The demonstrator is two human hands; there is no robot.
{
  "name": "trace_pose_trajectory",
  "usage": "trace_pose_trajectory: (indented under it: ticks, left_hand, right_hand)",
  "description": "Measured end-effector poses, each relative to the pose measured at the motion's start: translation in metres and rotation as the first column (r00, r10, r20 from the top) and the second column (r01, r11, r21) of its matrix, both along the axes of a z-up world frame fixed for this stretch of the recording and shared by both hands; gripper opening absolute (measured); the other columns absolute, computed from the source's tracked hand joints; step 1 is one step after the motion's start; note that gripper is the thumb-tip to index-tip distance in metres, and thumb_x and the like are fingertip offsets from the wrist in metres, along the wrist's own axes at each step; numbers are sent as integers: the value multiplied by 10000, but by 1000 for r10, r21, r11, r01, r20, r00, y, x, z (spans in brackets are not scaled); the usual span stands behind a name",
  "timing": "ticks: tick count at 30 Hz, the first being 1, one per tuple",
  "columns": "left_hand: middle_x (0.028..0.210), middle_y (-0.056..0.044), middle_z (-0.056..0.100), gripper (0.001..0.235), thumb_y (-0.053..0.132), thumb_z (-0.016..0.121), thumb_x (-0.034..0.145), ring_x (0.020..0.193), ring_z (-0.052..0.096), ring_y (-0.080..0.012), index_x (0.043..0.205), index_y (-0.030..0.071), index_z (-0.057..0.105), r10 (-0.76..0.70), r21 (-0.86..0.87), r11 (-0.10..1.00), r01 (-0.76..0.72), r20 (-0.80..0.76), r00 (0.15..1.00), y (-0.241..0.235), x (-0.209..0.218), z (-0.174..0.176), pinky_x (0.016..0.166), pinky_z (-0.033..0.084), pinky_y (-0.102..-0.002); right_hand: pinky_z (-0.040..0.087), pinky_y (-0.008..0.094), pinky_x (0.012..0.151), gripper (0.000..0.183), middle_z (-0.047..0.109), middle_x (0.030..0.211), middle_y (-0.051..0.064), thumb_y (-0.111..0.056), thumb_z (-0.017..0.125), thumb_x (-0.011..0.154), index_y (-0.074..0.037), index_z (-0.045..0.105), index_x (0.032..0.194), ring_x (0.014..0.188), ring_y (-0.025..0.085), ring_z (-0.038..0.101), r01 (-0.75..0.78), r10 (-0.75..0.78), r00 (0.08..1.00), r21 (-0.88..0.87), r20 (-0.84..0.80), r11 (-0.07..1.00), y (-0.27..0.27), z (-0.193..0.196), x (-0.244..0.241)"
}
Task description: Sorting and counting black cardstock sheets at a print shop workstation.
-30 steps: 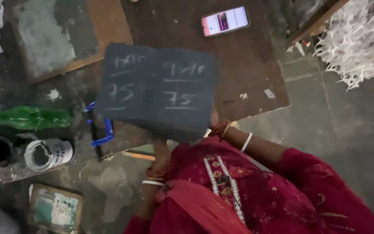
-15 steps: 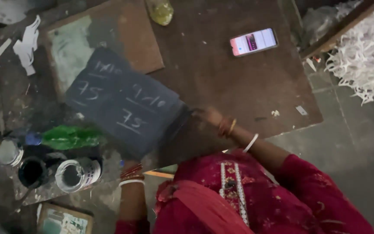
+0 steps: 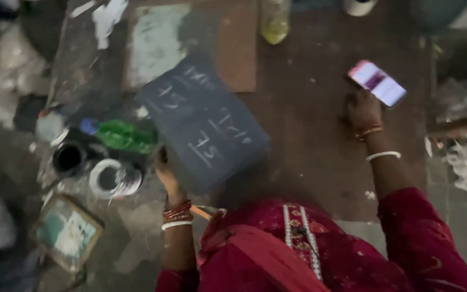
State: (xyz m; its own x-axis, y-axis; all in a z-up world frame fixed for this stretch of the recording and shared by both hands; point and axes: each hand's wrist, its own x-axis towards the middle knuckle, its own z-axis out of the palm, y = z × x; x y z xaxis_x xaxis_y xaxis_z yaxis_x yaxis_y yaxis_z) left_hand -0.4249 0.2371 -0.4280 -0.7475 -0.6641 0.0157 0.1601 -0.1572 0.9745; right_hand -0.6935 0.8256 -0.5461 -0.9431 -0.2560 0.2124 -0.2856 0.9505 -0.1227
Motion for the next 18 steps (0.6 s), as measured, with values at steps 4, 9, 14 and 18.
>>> trace_pose_trajectory:
  ticks: [4, 9, 14, 18]
  left_hand:
    - [1159, -100, 696, 300, 82, 551, 1021, 965, 598, -190, 1262, -7, 706, 193, -214, 964, -159, 148, 970, 19, 16, 68, 884, 486, -309]
    - [1191, -88, 711, 245, 106, 593, 1036, 1061, 662, -167, 1231, -9, 686, 219, -263, 944, -200, 45, 975, 47, 20, 123, 955, 539, -309]
    - [1354, -122, 665, 297, 95, 604, 1047, 1272, 617, -252, 1315, -16, 667, 92, -513, 855, -73, 12, 996, 73, 13, 158, 1130, 461, -362]
    - [1502, -187, 526, 428, 79, 638, 1010, 1411, 484, -357, 1424, -6, 572, 63, -723, 691, -19, 33, 997, 90, 15, 165, 1193, 370, -425]
  right_hand:
    - [535, 529, 879, 416, 646, 1256, 254, -283, 715, 954, -48, 687, 1296, 1092, 458, 623, -81, 93, 993, -176, 66, 981, -61, 64, -18]
    - [559, 462, 881, 307, 691, 1246, 177, -268, 642, 1067, -46, 700, 1272, 1047, 359, 695, -348, 361, 929, -543, -88, 764, -213, 228, 63]
    - [552, 451, 820, 274, 708, 1194, 167, -299, 673, 1045, -51, 768, 1113, 964, 360, 696, -339, 404, 914, -501, 25, 796, -270, 340, 120]
    - [560, 440, 773, 305, 699, 1164, 178, -304, 710, 962, -58, 764, 1134, 905, 351, 716, -308, 362, 932, -452, 36, 838, -280, 358, 147]
